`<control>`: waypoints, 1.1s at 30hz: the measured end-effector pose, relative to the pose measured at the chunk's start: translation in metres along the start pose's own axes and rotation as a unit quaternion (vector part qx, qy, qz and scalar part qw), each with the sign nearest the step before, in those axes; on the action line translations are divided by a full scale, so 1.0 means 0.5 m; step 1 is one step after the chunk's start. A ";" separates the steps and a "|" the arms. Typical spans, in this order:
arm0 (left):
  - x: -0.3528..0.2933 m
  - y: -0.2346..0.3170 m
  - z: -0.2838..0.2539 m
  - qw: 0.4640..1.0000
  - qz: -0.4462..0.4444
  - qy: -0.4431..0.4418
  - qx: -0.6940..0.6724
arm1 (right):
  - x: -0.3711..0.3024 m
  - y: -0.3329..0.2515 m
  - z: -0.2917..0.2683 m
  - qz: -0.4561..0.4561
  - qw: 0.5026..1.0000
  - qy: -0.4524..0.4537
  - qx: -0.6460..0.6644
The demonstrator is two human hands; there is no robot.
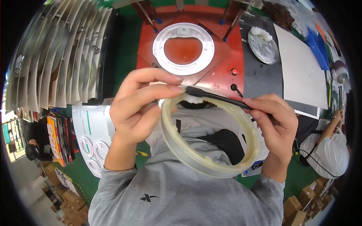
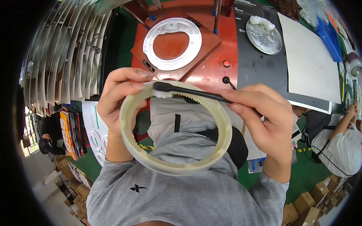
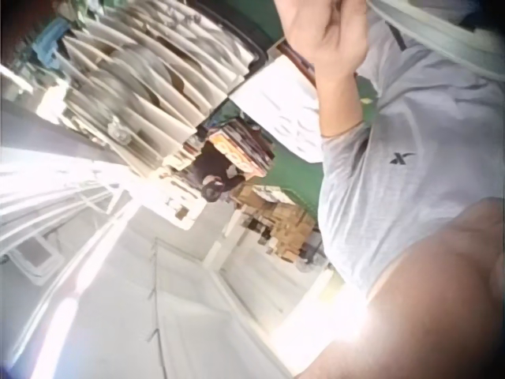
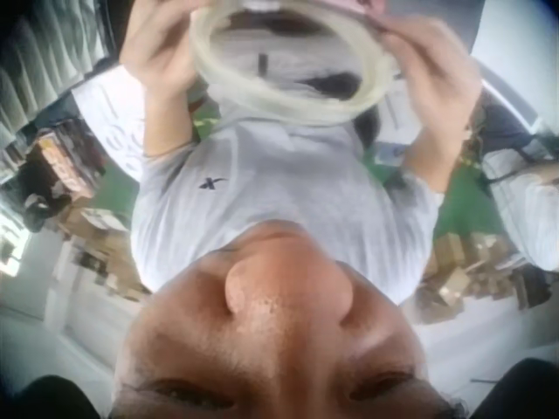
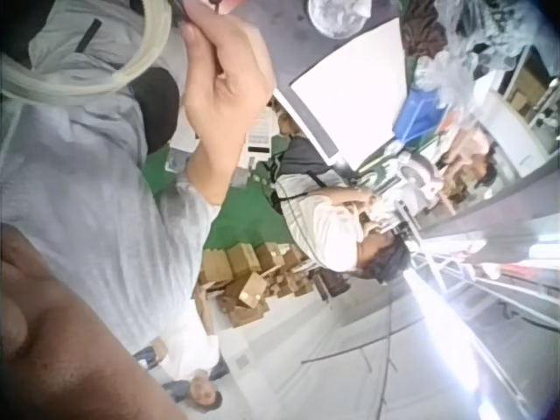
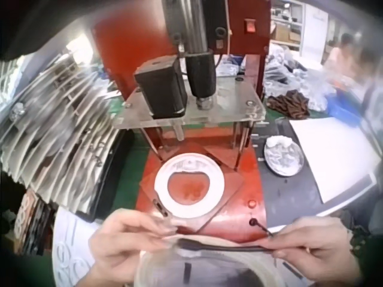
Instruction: Apply grease to a circular frame and use a press to assemble an electronic component.
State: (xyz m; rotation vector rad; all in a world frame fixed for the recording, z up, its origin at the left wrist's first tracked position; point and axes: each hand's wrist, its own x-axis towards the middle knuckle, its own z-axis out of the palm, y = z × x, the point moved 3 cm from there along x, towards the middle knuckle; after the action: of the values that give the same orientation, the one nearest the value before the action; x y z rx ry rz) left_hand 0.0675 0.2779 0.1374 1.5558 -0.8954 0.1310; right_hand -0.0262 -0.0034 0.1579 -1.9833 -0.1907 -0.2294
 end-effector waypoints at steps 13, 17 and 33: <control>0.004 0.045 -0.021 0.979 0.075 -0.113 0.152 | 0.002 -0.171 -0.058 -0.082 0.909 -0.190 -0.363; 0.037 0.068 0.009 0.947 0.163 -0.210 0.181 | 0.016 -0.201 -0.085 -0.072 0.884 -0.287 -0.362; 0.029 0.088 -0.027 0.948 0.102 -0.204 0.223 | -0.057 0.255 -0.184 0.243 0.940 0.236 0.038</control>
State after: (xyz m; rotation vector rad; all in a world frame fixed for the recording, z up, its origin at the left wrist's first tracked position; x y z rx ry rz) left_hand 0.0565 0.2868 0.1836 1.9464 -1.4296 0.1720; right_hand -0.0304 -0.1402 0.0754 -1.7766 0.5849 -0.3587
